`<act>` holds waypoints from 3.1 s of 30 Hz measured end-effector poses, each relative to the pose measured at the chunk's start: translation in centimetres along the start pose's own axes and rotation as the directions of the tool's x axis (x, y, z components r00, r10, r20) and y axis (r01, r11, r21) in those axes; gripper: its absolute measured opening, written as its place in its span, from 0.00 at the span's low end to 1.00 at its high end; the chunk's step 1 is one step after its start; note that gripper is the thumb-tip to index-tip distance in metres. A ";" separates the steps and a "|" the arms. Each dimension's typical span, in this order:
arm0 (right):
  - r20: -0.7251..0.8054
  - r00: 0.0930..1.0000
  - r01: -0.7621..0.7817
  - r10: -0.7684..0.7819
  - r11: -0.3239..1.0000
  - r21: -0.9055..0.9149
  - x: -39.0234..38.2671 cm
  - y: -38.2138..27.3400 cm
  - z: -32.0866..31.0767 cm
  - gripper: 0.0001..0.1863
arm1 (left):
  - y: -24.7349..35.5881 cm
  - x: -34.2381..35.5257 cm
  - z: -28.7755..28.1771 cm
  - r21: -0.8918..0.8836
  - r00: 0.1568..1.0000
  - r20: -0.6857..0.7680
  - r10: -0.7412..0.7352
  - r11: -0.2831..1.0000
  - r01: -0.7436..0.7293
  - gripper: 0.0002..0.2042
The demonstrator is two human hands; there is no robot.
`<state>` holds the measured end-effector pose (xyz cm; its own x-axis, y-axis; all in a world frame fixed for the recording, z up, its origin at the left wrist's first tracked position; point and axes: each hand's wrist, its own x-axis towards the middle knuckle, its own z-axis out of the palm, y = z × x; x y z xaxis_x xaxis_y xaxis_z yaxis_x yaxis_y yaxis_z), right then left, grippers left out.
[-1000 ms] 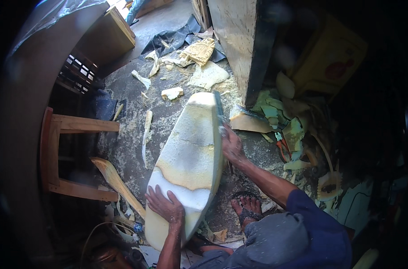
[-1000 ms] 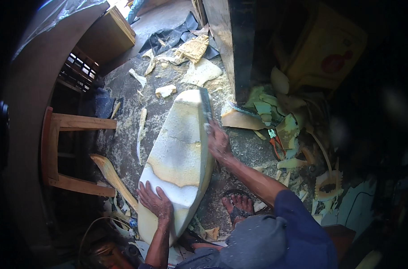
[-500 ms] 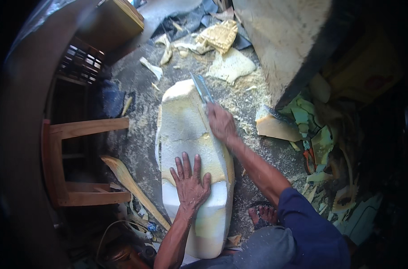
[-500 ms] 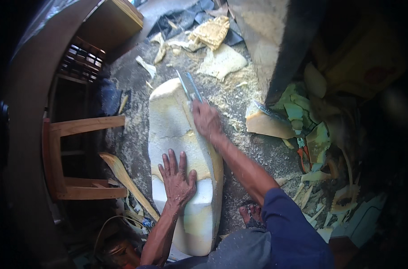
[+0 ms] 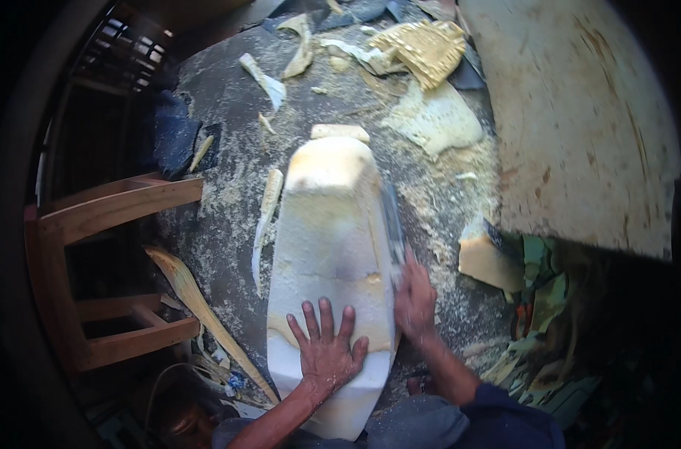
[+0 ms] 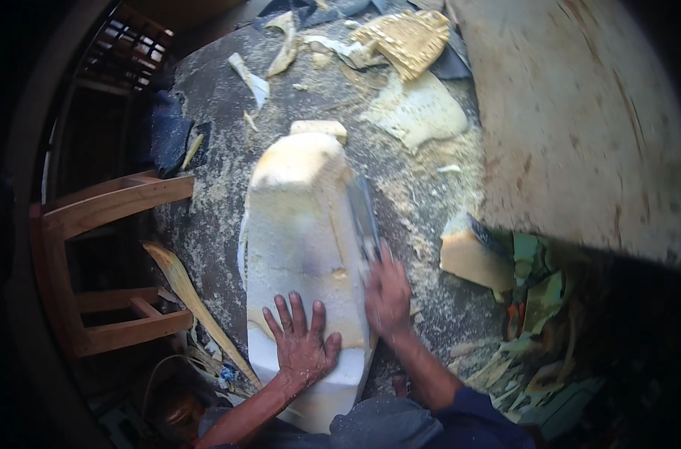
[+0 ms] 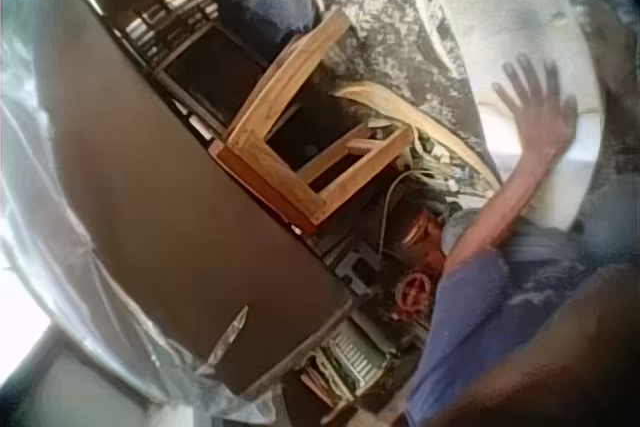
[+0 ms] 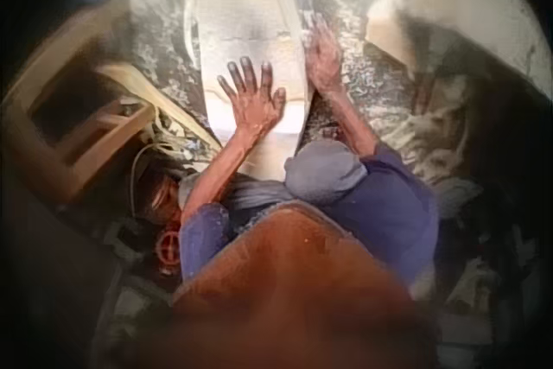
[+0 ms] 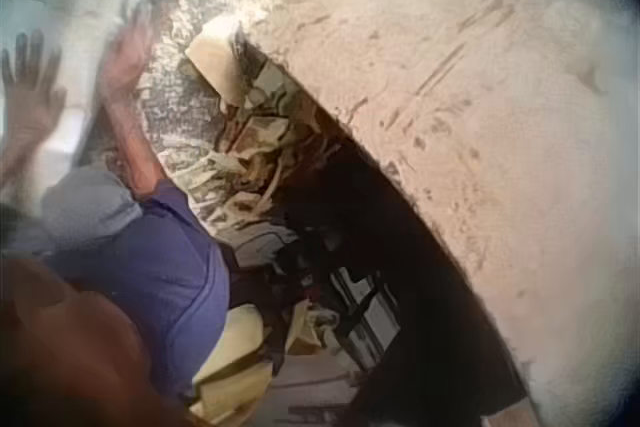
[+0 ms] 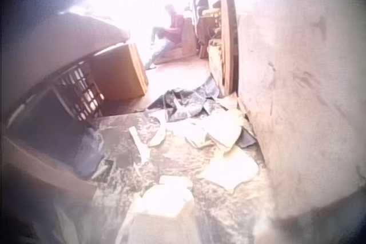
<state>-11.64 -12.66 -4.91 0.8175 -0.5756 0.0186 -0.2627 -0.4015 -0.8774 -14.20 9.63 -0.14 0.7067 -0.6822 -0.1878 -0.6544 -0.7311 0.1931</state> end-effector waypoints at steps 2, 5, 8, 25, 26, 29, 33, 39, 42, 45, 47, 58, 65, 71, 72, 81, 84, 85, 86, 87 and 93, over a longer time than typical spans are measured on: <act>0.025 0.999 -0.049 0.049 0.999 0.011 0.2 -0.3 -0.2 0.16 | 0.0 -0.1 -0.1 -0.006 0.998 0.056 -0.026 1.000 0.026 0.42; 0.174 0.981 -0.069 0.082 0.995 -0.078 8.1 -2.1 0.8 0.23 | -0.2 0.3 0.0 -0.010 1.000 0.000 -0.002 1.000 0.002 0.42; 0.140 0.977 -0.158 0.163 0.987 -0.041 5.5 -1.7 0.7 0.24 | -0.2 0.4 -0.1 0.001 1.000 0.027 -0.011 1.000 0.011 0.42; 0.168 0.978 -0.115 0.127 0.990 -0.077 5.7 -1.6 0.7 0.24 | -0.3 0.5 0.1 -0.030 1.000 0.021 -0.002 1.000 0.003 0.44; 0.242 0.951 -0.173 0.195 0.979 -0.112 9.2 -3.4 0.7 0.23 | -0.3 0.6 0.1 -0.013 1.000 0.001 0.000 1.000 0.001 0.44; 0.133 0.961 -0.241 0.242 0.970 -0.025 4.2 -2.0 0.4 0.21 | -0.3 0.5 0.0 0.000 1.000 0.020 -0.007 1.000 0.007 0.43; 0.095 0.992 -0.082 0.079 0.996 0.028 -2.2 0.1 -0.7 0.20 | -0.3 0.5 0.1 0.007 1.000 -0.011 -0.019 1.000 0.019 0.43; 0.160 0.976 -0.150 0.147 0.989 0.006 5.3 -2.6 0.0 0.18 | -0.4 0.2 0.2 -0.003 1.000 0.014 -0.010 1.000 0.010 0.44; 0.073 0.996 -0.048 0.052 0.997 -0.058 -2.1 0.2 -0.8 0.17 | -0.4 0.4 0.1 -0.002 1.000 -0.010 -0.002 1.000 0.002 0.44; 0.086 0.983 -0.165 0.163 0.986 0.018 1.2 -1.1 -0.7 0.16 | -0.4 0.8 0.0 -0.003 1.000 0.001 -0.002 1.000 0.002 0.44; 0.071 0.990 -0.122 0.118 0.992 0.042 6.7 -0.8 0.5 0.16 | -0.4 0.9 0.0 -0.007 1.000 -0.014 0.004 1.000 -0.004 0.43; 0.141 0.986 -0.099 0.092 0.994 0.044 10.0 -0.7 1.6 0.21 | -0.4 0.2 -0.2 -0.002 0.995 0.087 -0.050 0.999 0.050 0.44; -0.013 1.000 -0.024 0.024 1.000 -0.003 0.6 1.2 -0.3 0.14 | -0.5 0.8 0.1 0.003 1.000 -0.024 0.000 1.000 0.001 0.43; 0.028 0.989 -0.143 0.143 0.990 0.003 6.5 -0.5 1.8 0.14 | -0.4 0.8 0.0 -0.001 0.999 -0.041 0.006 1.000 -0.006 0.42; -0.028 0.990 -0.138 0.138 0.990 -0.003 4.3 -0.4 1.0 0.15 | -0.4 0.8 0.0 0.004 1.000 0.002 -0.005 1.000 0.005 0.42; 0.037 0.999 -0.005 0.004 1.000 0.018 6.1 -1.7 1.4 0.18 | -0.3 0.9 0.0 -0.011 0.998 -0.055 -0.005 1.000 0.004 0.43; 0.073 0.979 -0.192 0.191 0.981 0.005 -1.4 -0.8 -1.0 0.14 | -0.4 1.0 0.1 -0.015 0.997 -0.076 0.010 1.000 -0.011 0.42; 0.089 0.969 -0.230 0.231 0.973 -0.022 -3.0 0.2 -1.1 0.15 | -0.3 0.9 0.1 0.001 0.998 -0.055 -0.006 1.000 0.006 0.42; 0.042 0.991 -0.124 0.124 0.992 -0.015 -1.6 0.2 -0.7 0.14 | -0.4 1.0 0.1 0.009 0.998 -0.049 -0.027 1.000 0.027 0.42; 0.011 0.997 -0.071 0.071 0.997 -0.031 0.0 -0.1 -0.3 0.14 | -0.3 0.9 0.1 0.004 0.999 -0.046 -0.026 1.000 0.026 0.42; 0.008 1.000 0.008 -0.008 1.000 -0.029 4.5 -2.9 0.8 0.13 | -0.3 0.9 0.0 -0.012 0.998 -0.064 -0.014 1.000 0.013 0.43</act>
<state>-6.75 -13.50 -2.68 0.8239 -0.5663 0.0217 -0.2707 -0.4269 -0.8628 -13.39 9.20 -0.41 0.7313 -0.6698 -0.1287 -0.6418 -0.7397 0.2024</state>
